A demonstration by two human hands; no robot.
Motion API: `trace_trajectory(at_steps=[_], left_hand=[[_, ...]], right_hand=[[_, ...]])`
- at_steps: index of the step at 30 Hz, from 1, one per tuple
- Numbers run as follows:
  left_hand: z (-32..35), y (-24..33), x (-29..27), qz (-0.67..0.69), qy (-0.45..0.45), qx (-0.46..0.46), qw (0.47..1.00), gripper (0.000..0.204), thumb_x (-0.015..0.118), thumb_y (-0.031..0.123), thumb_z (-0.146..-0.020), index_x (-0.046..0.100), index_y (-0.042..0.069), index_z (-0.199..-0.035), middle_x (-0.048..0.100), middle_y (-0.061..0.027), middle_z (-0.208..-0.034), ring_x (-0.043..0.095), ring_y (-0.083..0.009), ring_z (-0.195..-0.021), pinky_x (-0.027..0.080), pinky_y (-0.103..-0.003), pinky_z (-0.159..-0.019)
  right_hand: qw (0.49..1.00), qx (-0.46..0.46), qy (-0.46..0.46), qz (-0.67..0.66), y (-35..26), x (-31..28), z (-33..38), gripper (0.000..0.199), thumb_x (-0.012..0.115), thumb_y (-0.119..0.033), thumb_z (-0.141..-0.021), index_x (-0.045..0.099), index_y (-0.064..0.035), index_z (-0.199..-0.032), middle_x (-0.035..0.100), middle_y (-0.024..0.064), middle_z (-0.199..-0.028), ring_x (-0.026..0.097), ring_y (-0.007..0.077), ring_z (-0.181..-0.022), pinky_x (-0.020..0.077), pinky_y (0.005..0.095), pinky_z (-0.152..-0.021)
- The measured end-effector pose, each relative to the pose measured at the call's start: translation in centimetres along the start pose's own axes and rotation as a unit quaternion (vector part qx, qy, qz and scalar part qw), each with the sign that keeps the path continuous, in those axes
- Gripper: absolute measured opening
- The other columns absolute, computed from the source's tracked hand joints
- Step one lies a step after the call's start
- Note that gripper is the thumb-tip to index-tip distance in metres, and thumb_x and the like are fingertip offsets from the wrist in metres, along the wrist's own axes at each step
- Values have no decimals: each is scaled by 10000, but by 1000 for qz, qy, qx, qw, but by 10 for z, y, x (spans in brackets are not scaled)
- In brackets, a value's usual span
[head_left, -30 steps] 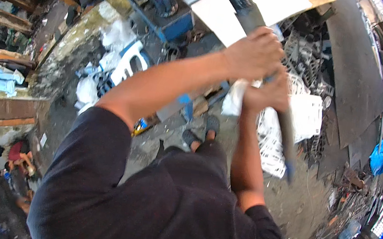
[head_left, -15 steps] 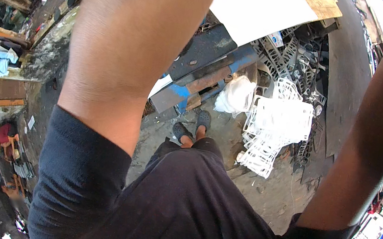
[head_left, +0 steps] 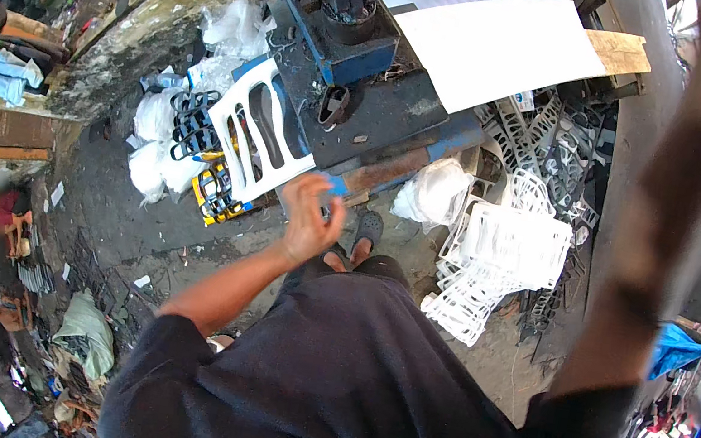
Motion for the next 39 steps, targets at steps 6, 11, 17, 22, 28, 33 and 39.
trace_trajectory(at_steps=[6, 11, 17, 22, 28, 33, 39], left_hand=[[6, -83, 35, -202, -104, -141, 963, 697, 668, 286, -893, 348, 32, -1457, 493, -158, -1372, 363, -308, -1386, 213, -575, -1117], [14, -117, 49, -239, -274, -107, 925, 308, 591, 206, -930, 536, 55, -1194, 630, -85, -1029, 587, -251, -1088, 309, -548, -1050], [96, -116, 21, -237, -370, -169, 882, 321, 586, 294, -945, 552, 41, -1139, 648, -141, -1014, 602, -316, -1049, 341, -526, -999], [32, -87, -4, -101, -50, -223, 968, 577, 690, 306, -898, 463, -36, -1303, 544, -228, -1176, 524, -393, -1070, 372, -522, -933], [10, -106, 47, -33, -126, -311, 941, 597, 620, 129, -902, 360, -74, -1401, 484, -299, -1331, 465, -444, -1268, 387, -415, -1072], [28, -131, 44, 368, -84, -447, 811, 697, 644, 84, -873, 269, -50, -1444, 539, -210, -1315, 522, -284, -1253, 415, -381, -1047], [40, -154, 32, 386, 37, -525, 758, 578, 720, 59, -859, 398, -42, -1328, 597, -148, -1201, 600, -228, -1068, 482, -339, -932]], right_hand=[[695, 500, -404, -322, -103, 80, 357, 237, 694, -247, -889, 664, -24, -812, 613, 159, -743, 582, 241, -682, 486, 372, -687], [442, 728, -312, -422, -158, 124, 470, 348, 671, -283, -930, 611, 31, -1070, 646, 81, -890, 624, 191, -797, 501, 325, -758], [238, 786, -221, -527, -183, 142, 486, 439, 646, -256, -957, 502, 26, -1262, 595, 95, -1189, 602, 220, -1045, 487, 359, -908], [228, 790, -194, -536, -212, 129, 479, 470, 669, -245, -946, 455, -74, -1327, 559, 82, -1302, 559, 221, -1147, 430, 424, -975], [157, 768, -180, -594, -222, 132, 470, 333, 635, -205, -963, 534, -56, -1244, 629, 48, -1168, 586, 210, -1068, 436, 401, -941], [108, 740, -200, -633, -236, 134, 467, 270, 636, -202, -962, 588, -40, -1172, 651, 51, -1102, 595, 200, -1026, 441, 400, -922], [150, 756, -199, -605, -257, 136, 456, 234, 582, -171, -992, 558, -38, -1183, 641, 64, -1115, 635, 231, -1054, 456, 375, -973]])
Point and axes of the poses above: each hand's wrist, its own z-axis away from the middle knuckle, its own x-axis out of the palm, y = z × x, the point moved 7 cm from there along -z, towards the middle knuckle
